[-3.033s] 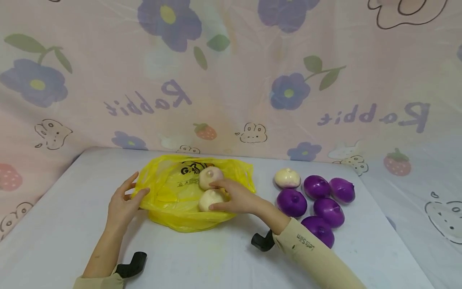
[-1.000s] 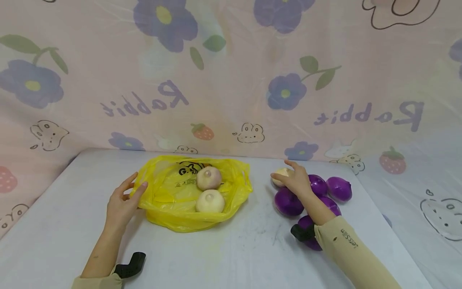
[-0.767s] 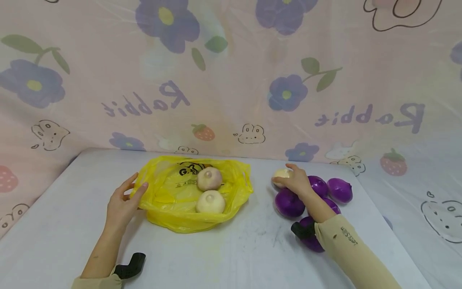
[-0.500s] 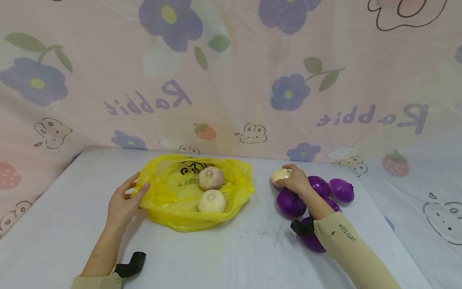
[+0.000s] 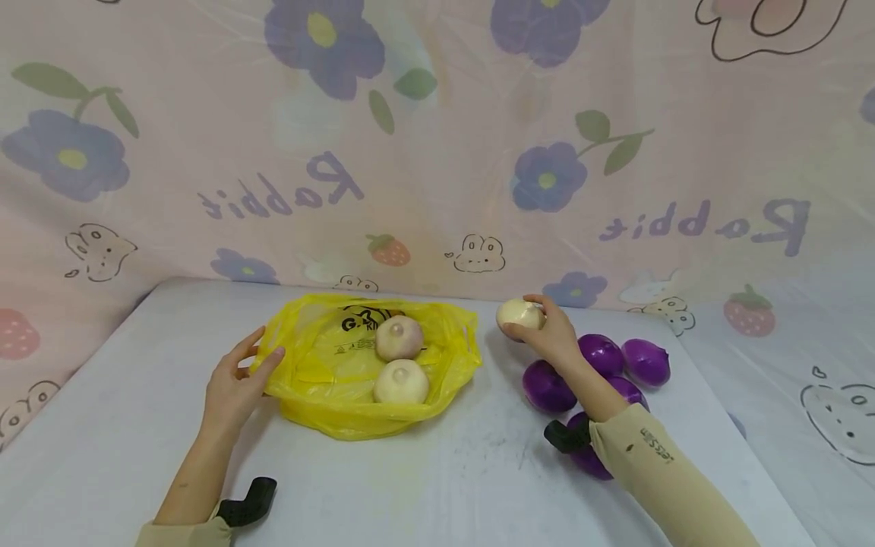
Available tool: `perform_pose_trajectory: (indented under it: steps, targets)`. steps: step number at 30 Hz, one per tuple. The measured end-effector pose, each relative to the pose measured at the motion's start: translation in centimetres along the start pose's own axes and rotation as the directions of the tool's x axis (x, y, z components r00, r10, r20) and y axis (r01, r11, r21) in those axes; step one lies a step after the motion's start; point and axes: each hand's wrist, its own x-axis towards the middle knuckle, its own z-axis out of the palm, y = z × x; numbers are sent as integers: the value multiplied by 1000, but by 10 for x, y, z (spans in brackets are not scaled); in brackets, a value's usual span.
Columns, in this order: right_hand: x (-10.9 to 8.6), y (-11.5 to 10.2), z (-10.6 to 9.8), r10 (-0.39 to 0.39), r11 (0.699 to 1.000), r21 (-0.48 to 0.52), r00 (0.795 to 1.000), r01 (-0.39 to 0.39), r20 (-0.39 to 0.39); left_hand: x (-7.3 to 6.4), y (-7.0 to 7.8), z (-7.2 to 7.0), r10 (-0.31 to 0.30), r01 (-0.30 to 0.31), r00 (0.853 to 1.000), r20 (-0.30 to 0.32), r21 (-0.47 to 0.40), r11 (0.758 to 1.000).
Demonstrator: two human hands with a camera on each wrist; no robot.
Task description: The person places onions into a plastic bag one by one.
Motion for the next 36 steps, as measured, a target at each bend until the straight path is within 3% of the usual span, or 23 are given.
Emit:
perform_pose_trajectory:
  steps: [9,17,36]
  targets:
    - [-6,-22,6,-80,988,130,997,80,-5,0,1,-2,-4,4,1000,-1,-7,1000]
    - [-13,-48,16,-192,965,185,981,184,26,1,1,-1,-12,12,1000,-2,-17,1000]
    - [-18,-88,53,-271,943,232,955,238,124,-1,2,1,-19,20,1000,7,-34,999]
